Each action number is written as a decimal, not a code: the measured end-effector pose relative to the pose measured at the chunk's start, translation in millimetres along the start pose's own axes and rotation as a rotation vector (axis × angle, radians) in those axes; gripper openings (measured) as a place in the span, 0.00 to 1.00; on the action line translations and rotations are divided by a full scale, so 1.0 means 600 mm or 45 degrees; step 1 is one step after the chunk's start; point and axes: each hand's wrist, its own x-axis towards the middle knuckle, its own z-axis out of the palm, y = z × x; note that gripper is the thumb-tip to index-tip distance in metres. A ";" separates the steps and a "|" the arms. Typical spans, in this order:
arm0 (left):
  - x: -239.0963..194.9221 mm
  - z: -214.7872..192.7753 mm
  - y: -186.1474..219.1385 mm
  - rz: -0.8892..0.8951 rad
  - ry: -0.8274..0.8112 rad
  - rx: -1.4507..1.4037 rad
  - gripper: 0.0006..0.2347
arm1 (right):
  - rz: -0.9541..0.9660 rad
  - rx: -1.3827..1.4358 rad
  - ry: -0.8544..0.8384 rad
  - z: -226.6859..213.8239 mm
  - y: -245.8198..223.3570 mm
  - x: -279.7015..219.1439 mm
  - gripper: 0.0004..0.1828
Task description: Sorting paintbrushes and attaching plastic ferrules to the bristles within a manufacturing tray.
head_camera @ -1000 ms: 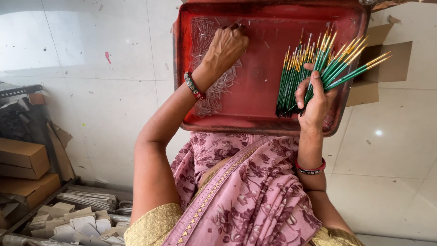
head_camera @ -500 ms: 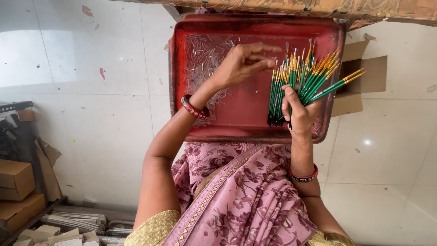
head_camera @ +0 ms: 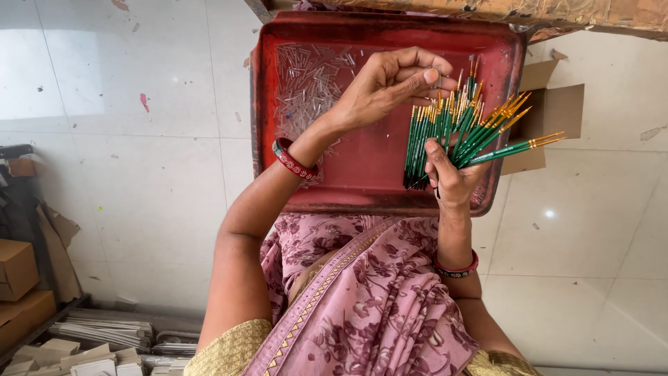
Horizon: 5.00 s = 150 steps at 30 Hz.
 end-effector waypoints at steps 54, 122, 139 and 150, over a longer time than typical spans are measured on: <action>-0.029 -0.024 -0.129 -0.162 0.043 1.321 0.16 | -0.351 -1.060 0.033 -0.034 0.026 0.015 0.14; -0.019 -0.147 -0.128 0.254 -0.123 2.568 0.04 | 0.224 -0.060 0.038 0.025 0.061 0.002 0.14; -0.045 -0.167 -0.022 0.242 0.134 2.274 0.10 | 0.388 0.110 0.028 0.010 0.029 -0.010 0.16; -0.045 -0.168 -0.023 0.129 0.152 2.198 0.08 | 0.632 -0.205 -0.646 -0.009 0.080 -0.060 0.14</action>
